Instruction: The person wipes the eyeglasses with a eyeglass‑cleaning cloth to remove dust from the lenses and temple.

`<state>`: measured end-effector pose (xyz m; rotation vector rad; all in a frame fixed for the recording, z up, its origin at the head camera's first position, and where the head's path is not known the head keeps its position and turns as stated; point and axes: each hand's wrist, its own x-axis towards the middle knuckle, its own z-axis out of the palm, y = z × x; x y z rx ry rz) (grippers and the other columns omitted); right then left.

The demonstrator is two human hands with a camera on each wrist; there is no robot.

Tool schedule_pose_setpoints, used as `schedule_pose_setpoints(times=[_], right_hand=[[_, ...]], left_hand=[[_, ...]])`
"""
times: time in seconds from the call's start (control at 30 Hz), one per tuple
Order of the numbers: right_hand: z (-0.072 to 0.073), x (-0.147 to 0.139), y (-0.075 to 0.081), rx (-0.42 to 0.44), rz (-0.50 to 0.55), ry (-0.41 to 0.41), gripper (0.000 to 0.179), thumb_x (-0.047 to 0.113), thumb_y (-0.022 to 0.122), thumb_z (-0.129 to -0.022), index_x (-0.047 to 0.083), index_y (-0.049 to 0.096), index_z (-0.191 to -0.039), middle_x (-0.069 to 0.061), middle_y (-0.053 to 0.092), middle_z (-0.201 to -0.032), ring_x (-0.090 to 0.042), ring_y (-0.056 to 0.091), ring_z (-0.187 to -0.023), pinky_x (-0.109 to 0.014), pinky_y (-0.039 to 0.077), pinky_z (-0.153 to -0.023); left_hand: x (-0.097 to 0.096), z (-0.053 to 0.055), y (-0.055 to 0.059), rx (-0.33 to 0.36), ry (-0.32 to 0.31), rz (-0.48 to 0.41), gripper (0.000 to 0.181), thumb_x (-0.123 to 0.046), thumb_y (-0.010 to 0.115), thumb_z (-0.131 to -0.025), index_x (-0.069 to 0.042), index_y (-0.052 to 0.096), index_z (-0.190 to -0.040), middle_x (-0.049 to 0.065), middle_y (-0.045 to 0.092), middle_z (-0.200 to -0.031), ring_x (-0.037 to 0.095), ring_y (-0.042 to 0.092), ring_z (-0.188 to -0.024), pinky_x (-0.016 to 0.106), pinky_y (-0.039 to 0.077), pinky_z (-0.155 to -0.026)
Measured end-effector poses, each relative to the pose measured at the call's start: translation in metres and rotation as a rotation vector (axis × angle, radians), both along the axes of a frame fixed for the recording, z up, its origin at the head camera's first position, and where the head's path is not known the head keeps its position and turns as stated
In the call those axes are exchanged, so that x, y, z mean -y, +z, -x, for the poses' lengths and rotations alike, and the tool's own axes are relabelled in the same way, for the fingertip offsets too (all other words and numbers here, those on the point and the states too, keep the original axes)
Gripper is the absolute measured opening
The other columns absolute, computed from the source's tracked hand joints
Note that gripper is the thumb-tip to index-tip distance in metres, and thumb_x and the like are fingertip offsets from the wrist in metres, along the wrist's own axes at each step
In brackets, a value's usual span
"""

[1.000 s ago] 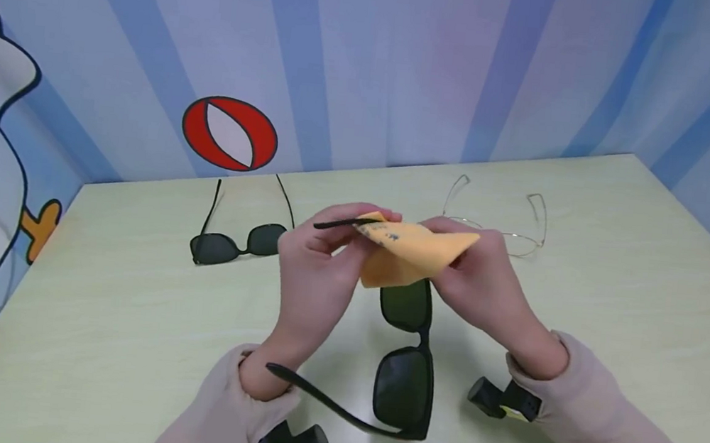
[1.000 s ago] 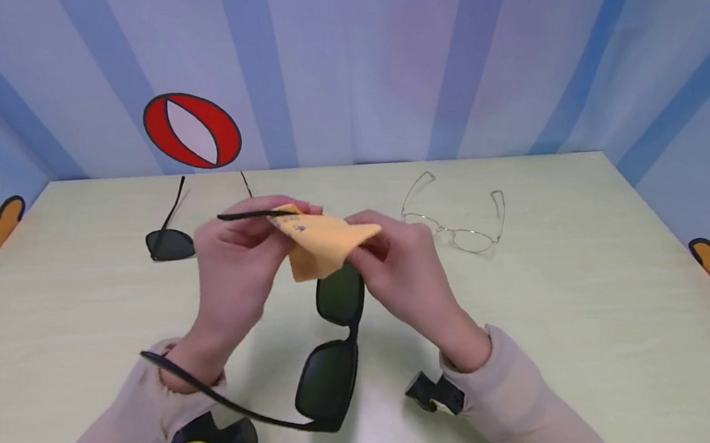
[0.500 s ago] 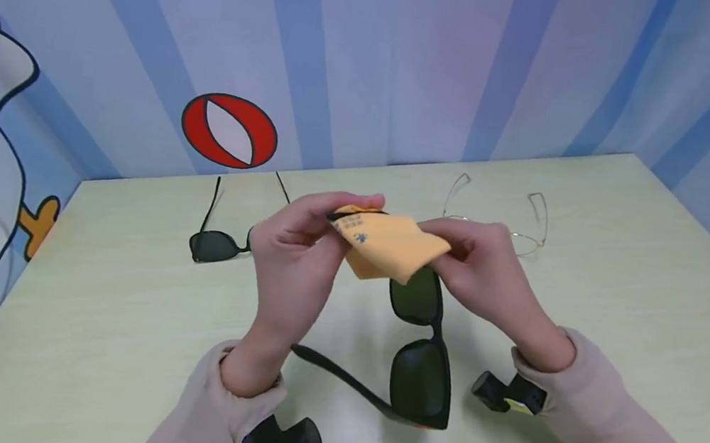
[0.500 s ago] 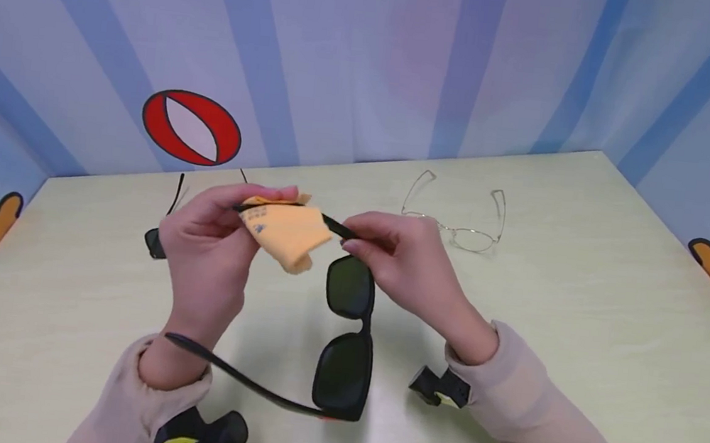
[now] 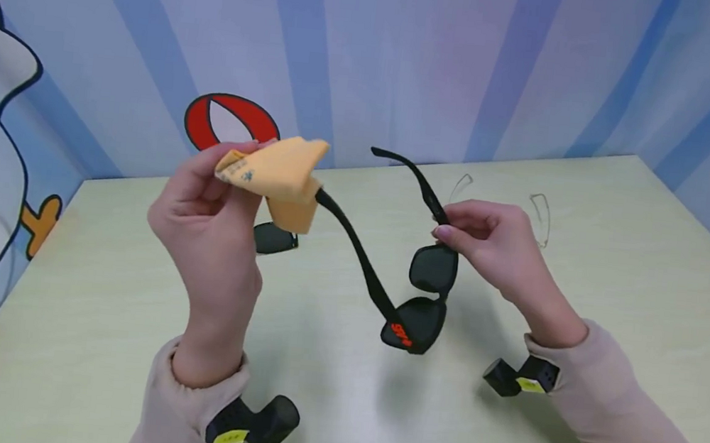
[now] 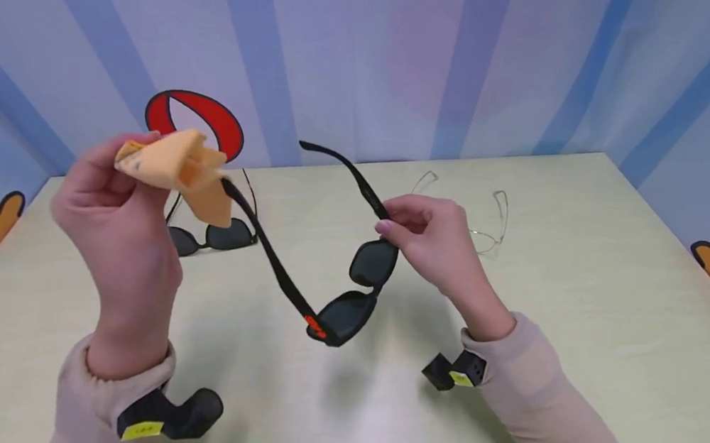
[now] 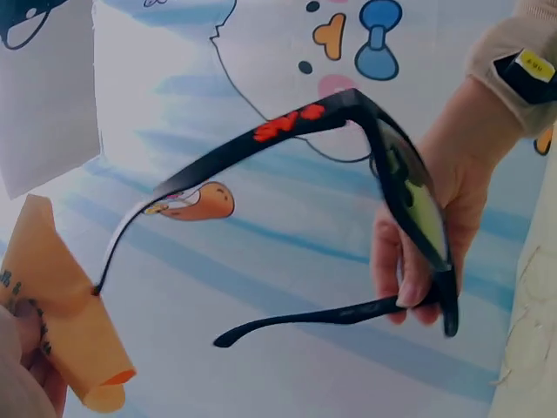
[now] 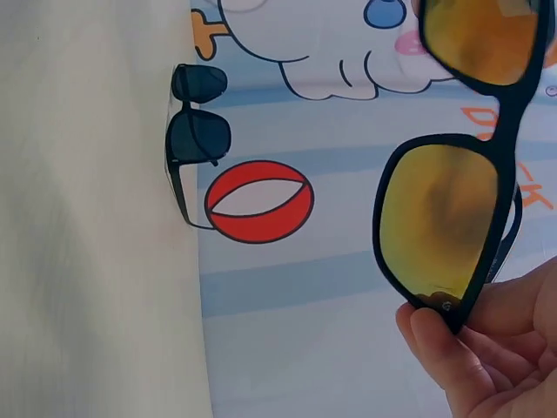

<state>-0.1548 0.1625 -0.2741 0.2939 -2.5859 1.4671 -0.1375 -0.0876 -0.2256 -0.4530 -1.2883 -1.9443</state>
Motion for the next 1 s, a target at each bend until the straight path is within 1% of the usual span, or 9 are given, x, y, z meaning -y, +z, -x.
schedule_pose_setpoints(times=[0.1,0.23,0.33,0.43,0.5,0.63,0.7,0.83,1.0], right_hand=[[0.004,-0.003,-0.001,0.033,0.025,-0.034,0.029,0.012,0.067,-0.087,-0.002,0.064,-0.111,-0.015,0.069,-0.098,-0.004,0.065,-0.080,-0.020,0.053,-0.073],[0.013,-0.005,-0.003,0.113,0.133,-0.055,0.029,0.008,0.066,-0.087,-0.007,0.062,-0.112,-0.011,0.070,-0.092,-0.004,0.065,-0.075,-0.022,0.054,-0.071],[0.020,-0.005,-0.008,0.198,0.194,-0.055,0.030,0.006,0.065,-0.087,-0.010,0.059,-0.113,-0.008,0.069,-0.091,-0.005,0.065,-0.074,-0.023,0.055,-0.070],[0.026,-0.006,-0.014,0.263,0.194,-0.059,0.032,0.006,0.063,-0.088,-0.012,0.057,-0.113,-0.011,0.068,-0.093,-0.005,0.065,-0.074,-0.023,0.055,-0.070],[0.029,-0.006,-0.019,0.290,0.188,-0.063,0.033,0.006,0.063,-0.088,-0.014,0.055,-0.114,-0.014,0.067,-0.095,-0.005,0.065,-0.074,-0.023,0.055,-0.070],[0.036,-0.006,-0.030,0.332,0.201,-0.082,0.035,0.005,0.063,-0.088,-0.015,0.054,-0.115,-0.017,0.066,-0.096,-0.006,0.064,-0.071,-0.023,0.055,-0.070],[0.039,-0.006,-0.036,0.348,0.207,-0.088,0.035,0.004,0.063,-0.088,-0.015,0.053,-0.116,-0.017,0.065,-0.095,-0.006,0.064,-0.070,-0.023,0.055,-0.069],[0.044,-0.004,-0.047,0.353,0.206,-0.090,0.035,0.003,0.064,-0.087,-0.015,0.054,-0.115,-0.014,0.066,-0.090,-0.005,0.063,-0.067,-0.023,0.056,-0.067],[0.048,-0.002,-0.053,0.349,0.169,-0.113,0.034,0.004,0.063,-0.087,-0.012,0.055,-0.117,-0.022,0.065,-0.095,-0.007,0.063,-0.066,-0.027,0.056,-0.068]], left_hand=[[0.008,0.007,0.002,0.014,0.065,-0.039,0.012,0.009,0.065,-0.082,0.007,0.069,-0.092,0.016,0.069,-0.087,0.029,0.065,-0.086,0.035,0.054,-0.082],[0.022,0.017,0.003,0.035,0.130,-0.140,0.011,0.005,0.068,-0.081,0.007,0.068,-0.092,0.019,0.068,-0.087,0.031,0.064,-0.085,0.034,0.054,-0.077],[0.030,0.022,0.003,0.038,0.142,-0.214,0.013,0.003,0.069,-0.080,0.008,0.067,-0.092,0.022,0.067,-0.091,0.032,0.064,-0.084,0.035,0.053,-0.077],[0.032,0.027,0.001,0.054,0.137,-0.237,0.014,0.003,0.069,-0.080,0.007,0.067,-0.093,0.021,0.067,-0.091,0.032,0.064,-0.085,0.035,0.053,-0.078],[0.031,0.030,-0.001,0.074,0.144,-0.231,0.013,0.004,0.070,-0.079,0.006,0.067,-0.092,0.019,0.067,-0.091,0.030,0.064,-0.086,0.034,0.053,-0.081],[0.029,0.037,-0.006,0.115,0.171,-0.173,0.013,0.004,0.070,-0.080,0.004,0.069,-0.093,0.015,0.068,-0.089,0.028,0.065,-0.088,0.034,0.053,-0.083],[0.029,0.040,-0.010,0.113,0.183,-0.121,0.013,0.002,0.069,-0.081,0.003,0.069,-0.093,0.015,0.068,-0.089,0.028,0.065,-0.089,0.034,0.054,-0.082],[0.031,0.044,-0.015,0.117,0.179,-0.086,0.013,0.001,0.069,-0.081,0.002,0.069,-0.094,0.015,0.068,-0.090,0.027,0.065,-0.088,0.033,0.054,-0.081],[0.031,0.046,-0.016,0.117,0.196,-0.065,0.012,0.003,0.068,-0.082,0.002,0.069,-0.093,0.013,0.069,-0.089,0.024,0.065,-0.086,0.031,0.054,-0.081]])
